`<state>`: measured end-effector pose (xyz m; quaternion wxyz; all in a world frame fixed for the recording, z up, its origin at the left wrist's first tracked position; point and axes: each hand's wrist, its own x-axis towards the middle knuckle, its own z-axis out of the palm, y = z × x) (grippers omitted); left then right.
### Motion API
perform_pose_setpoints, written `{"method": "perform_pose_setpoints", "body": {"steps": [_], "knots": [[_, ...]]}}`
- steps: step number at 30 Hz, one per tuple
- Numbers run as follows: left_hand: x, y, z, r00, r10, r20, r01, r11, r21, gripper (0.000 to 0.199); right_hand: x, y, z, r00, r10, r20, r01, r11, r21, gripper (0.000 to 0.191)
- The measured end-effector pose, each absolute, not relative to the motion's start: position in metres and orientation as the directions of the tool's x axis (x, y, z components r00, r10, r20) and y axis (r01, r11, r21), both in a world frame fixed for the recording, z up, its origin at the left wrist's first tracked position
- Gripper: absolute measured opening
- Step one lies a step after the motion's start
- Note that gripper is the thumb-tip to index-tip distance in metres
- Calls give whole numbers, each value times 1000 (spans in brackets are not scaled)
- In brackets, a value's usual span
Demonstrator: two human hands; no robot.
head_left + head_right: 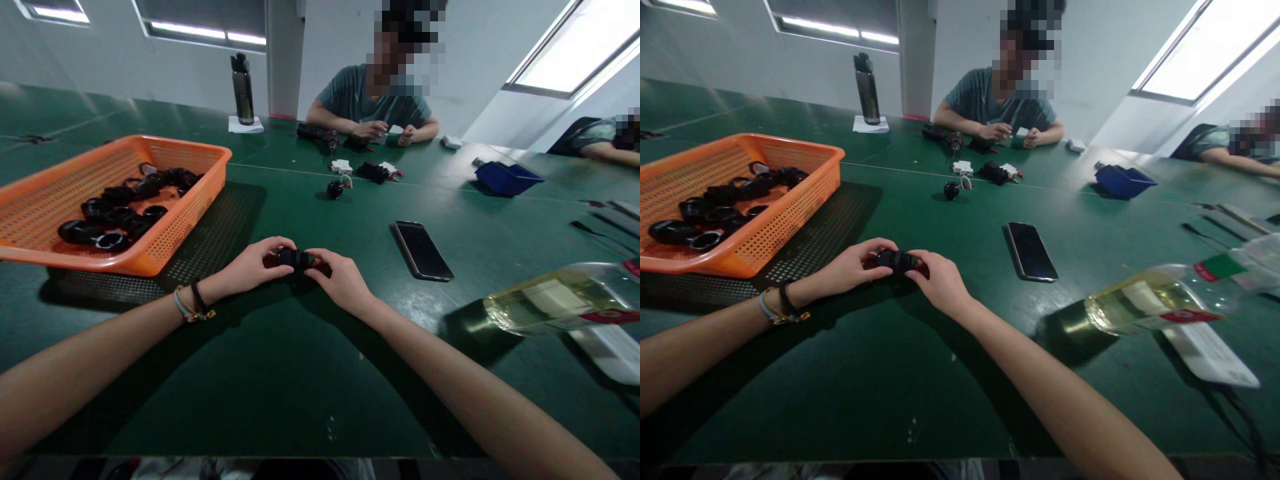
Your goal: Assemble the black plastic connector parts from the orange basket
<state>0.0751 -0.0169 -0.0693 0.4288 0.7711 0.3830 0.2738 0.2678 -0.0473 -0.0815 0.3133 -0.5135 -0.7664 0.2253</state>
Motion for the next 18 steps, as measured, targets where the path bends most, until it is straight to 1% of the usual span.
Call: {"method": "perform_pose_setpoints", "body": {"steps": [11,18], "knots": [[74,-16,-71,563,820,100,355,-349,867,34,269,-47,-84,-290,921,261,642,390,-660,27],[75,-17,-70,557,825,98,363,-348,864,34,269,-48,-82,-298,926,230,655,374,-657,26]]}}
